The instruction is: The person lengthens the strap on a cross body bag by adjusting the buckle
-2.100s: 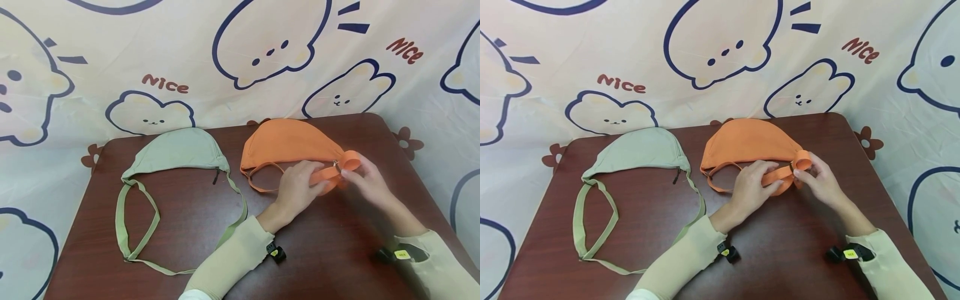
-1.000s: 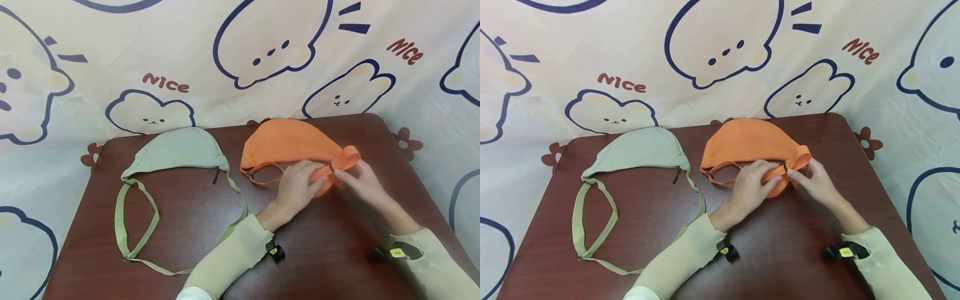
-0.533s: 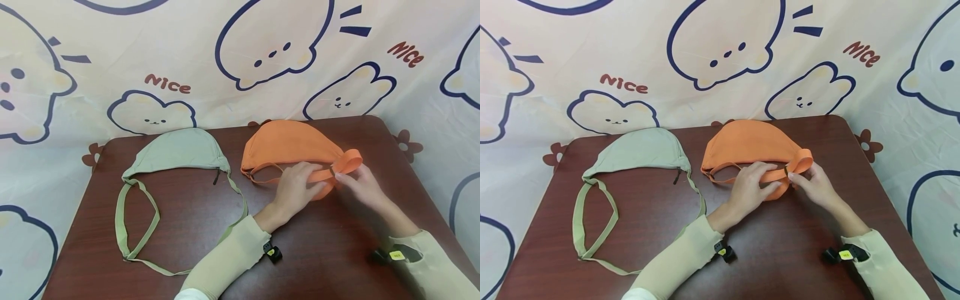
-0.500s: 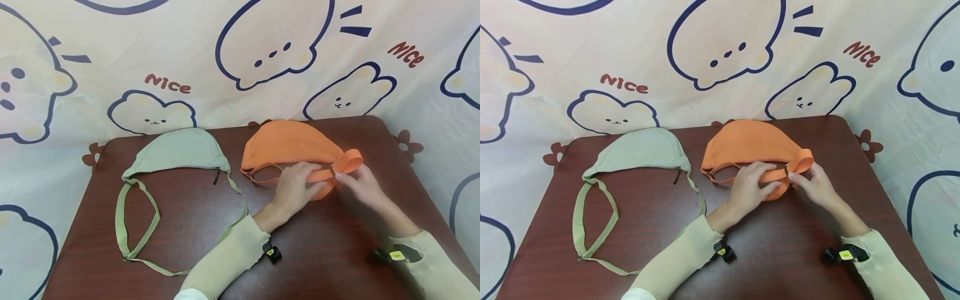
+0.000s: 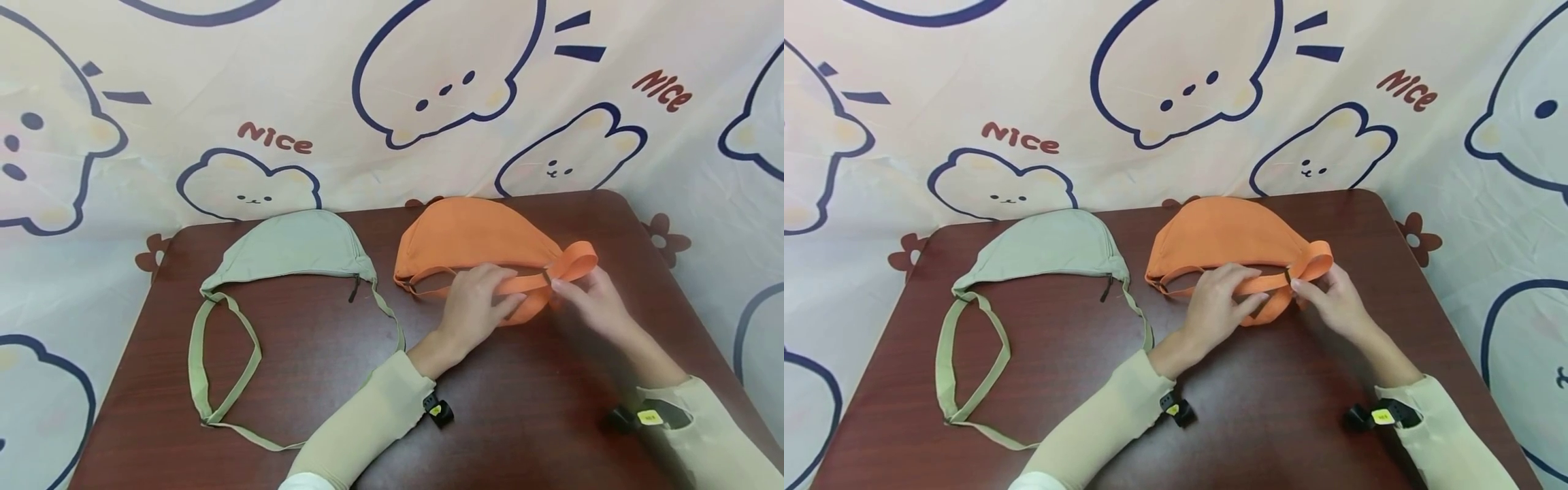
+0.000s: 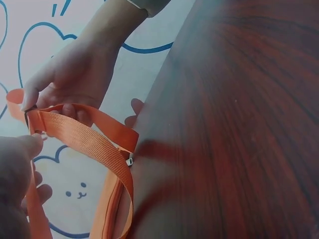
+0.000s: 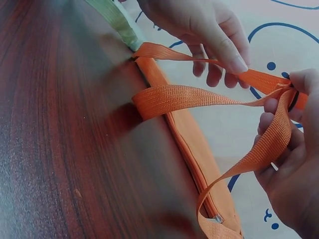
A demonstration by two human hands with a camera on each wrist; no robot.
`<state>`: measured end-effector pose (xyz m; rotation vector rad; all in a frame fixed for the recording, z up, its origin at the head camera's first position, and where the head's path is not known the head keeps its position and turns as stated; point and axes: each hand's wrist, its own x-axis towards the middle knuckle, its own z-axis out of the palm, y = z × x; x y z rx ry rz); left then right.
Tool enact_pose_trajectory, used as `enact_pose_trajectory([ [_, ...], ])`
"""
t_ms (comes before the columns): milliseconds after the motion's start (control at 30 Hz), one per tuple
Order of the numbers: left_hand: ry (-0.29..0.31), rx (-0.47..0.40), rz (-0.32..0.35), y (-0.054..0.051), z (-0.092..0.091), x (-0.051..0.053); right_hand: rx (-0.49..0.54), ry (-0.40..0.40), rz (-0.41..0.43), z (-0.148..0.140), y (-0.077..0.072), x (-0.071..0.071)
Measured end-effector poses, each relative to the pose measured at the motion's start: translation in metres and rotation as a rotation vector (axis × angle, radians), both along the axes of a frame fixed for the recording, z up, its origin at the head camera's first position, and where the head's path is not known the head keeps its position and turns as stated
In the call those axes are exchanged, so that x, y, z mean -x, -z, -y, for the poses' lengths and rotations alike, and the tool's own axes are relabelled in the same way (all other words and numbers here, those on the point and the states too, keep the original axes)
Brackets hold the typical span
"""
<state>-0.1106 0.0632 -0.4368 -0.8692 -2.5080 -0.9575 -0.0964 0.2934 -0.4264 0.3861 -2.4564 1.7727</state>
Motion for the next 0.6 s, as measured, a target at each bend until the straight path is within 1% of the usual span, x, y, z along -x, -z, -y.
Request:
enact_pose_trajectory([
  [267, -0.003, 0.012, -0.008, -0.003, 0.0004, 0.0022, -0.002, 0.002, 0.0, -0.0012, -0.001, 0.0006],
  [500, 0.006, 0.001, 0.023, -0.0044, -0.0005, 0.0033, -0.035, 0.022, 0.02, -0.0011, -0.0025, -0.0013],
  [600, 0.004, -0.002, 0.032, -0.0052, -0.0015, 0.0037, -0.037, 0.027, 0.051, -0.0006, -0.0027, -0.0018],
])
